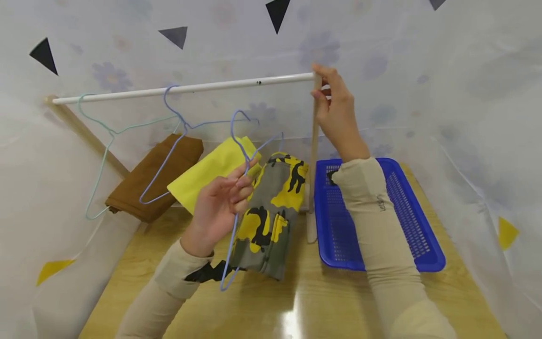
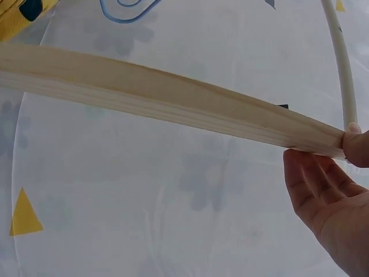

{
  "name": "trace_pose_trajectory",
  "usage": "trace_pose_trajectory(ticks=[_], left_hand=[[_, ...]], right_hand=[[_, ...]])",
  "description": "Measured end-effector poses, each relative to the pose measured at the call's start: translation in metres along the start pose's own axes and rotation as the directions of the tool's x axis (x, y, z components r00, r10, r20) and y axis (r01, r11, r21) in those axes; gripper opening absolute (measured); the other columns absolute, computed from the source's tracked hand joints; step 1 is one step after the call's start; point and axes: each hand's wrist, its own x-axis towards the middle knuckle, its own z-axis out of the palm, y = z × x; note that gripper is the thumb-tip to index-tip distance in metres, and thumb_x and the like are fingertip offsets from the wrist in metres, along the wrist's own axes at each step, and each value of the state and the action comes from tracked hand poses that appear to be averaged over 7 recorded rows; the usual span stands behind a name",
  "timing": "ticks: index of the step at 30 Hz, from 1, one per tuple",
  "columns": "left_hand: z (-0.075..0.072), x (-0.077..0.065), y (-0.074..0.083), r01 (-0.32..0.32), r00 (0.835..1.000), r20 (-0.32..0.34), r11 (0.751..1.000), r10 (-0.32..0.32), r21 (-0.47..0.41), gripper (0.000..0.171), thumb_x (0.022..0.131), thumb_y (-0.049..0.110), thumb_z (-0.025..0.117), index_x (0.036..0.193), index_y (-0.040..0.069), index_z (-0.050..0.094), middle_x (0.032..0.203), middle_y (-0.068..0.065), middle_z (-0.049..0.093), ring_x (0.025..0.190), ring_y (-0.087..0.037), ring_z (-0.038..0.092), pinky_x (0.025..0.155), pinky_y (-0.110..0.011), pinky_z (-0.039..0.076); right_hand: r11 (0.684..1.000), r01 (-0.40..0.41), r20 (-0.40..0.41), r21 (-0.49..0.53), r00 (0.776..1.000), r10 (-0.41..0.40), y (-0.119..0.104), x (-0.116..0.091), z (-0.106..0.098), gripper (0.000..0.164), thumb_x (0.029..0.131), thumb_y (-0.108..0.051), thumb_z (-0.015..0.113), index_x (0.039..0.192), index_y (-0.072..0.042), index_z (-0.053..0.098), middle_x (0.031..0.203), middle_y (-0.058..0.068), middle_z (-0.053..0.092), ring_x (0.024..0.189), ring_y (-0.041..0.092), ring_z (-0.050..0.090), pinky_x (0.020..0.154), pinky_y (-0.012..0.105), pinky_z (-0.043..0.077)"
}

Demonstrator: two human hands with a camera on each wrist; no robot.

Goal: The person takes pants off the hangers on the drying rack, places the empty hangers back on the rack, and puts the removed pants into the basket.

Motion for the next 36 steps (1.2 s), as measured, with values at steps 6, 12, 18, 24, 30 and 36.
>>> trace_pose_trajectory(ticks=[6, 12, 18, 24, 30, 36], left_hand=[[0.002, 0.004, -0.005, -0.002, 1.000, -0.019, 1.000, 0.003, 0.013, 0.049, 0.090, 0.008, 0.033, 0.137, 0.011, 0.025, 0.077, 0.002, 0.034, 0.056, -0.010, 0.014, 0.046, -0.022, 0.013], [0.001, 0.005, -0.010, -0.003, 0.999, -0.041, 1.000, 0.003, 0.003, 0.048, 0.089, 0.007, 0.034, 0.137, 0.009, 0.028, 0.077, 0.002, 0.034, 0.056, -0.010, 0.014, 0.045, -0.021, 0.013], [0.002, 0.006, -0.014, -0.007, 0.999, -0.046, 1.000, 0.007, 0.001, 0.049, 0.088, 0.007, 0.035, 0.136, 0.009, 0.028, 0.077, 0.002, 0.036, 0.056, -0.010, 0.014, 0.045, -0.021, 0.012], [0.004, 0.003, -0.015, -0.005, 0.999, -0.043, 1.000, 0.006, 0.022, 0.049, 0.088, 0.007, 0.033, 0.137, 0.011, 0.027, 0.077, 0.003, 0.035, 0.056, -0.010, 0.014, 0.045, -0.021, 0.012], [0.007, 0.002, -0.016, -0.011, 0.999, -0.031, 1.000, 0.012, 0.018, 0.049, 0.089, 0.007, 0.032, 0.137, 0.011, 0.027, 0.077, 0.003, 0.035, 0.057, -0.010, 0.014, 0.045, -0.021, 0.012], [0.009, 0.002, -0.018, -0.019, 0.999, -0.029, 1.000, 0.019, 0.021, 0.048, 0.089, 0.007, 0.033, 0.137, 0.010, 0.028, 0.077, 0.002, 0.034, 0.056, -0.010, 0.015, 0.045, -0.021, 0.012]], right_hand=[[1.000, -0.016, -0.010, -0.022, 1.000, 0.016, -0.001, -0.006, -0.004, 0.044, 0.092, -0.017, 0.046, 0.133, -0.029, 0.036, 0.119, 0.006, 0.046, 0.100, 0.017, 0.054, 0.079, 0.028, 0.046], [0.996, 0.020, -0.034, -0.092, 0.999, -0.024, -0.001, -0.019, -0.011, 0.049, 0.091, -0.013, 0.047, 0.135, -0.030, 0.034, 0.123, 0.008, 0.041, 0.100, 0.022, 0.052, 0.080, 0.034, 0.047], [0.992, -0.033, -0.124, -0.118, 0.992, 0.018, -0.009, -0.039, -0.016, 0.040, 0.092, -0.014, 0.045, 0.131, -0.022, 0.041, 0.116, 0.013, 0.042, 0.098, 0.025, 0.048, 0.082, 0.034, 0.045], [0.993, -0.102, -0.114, -0.056, 0.989, 0.095, -0.022, -0.072, -0.008, 0.029, 0.092, -0.013, 0.045, 0.118, -0.002, 0.050, 0.100, 0.017, 0.047, 0.092, 0.022, 0.049, 0.077, 0.028, 0.045], [0.957, -0.285, 0.125, 0.049, 0.953, 0.277, -0.027, -0.103, -0.006, 0.032, 0.092, -0.020, 0.048, 0.118, -0.001, 0.051, 0.109, 0.012, 0.054, 0.098, 0.021, 0.051, 0.080, 0.034, 0.044], [0.879, -0.476, 0.513, -0.036, 0.746, 0.425, -0.023, -0.133, -0.008, 0.052, 0.092, -0.036, 0.043, 0.129, 0.000, 0.038, 0.122, 0.018, 0.047, 0.107, 0.030, 0.045, 0.085, 0.048, 0.039]])
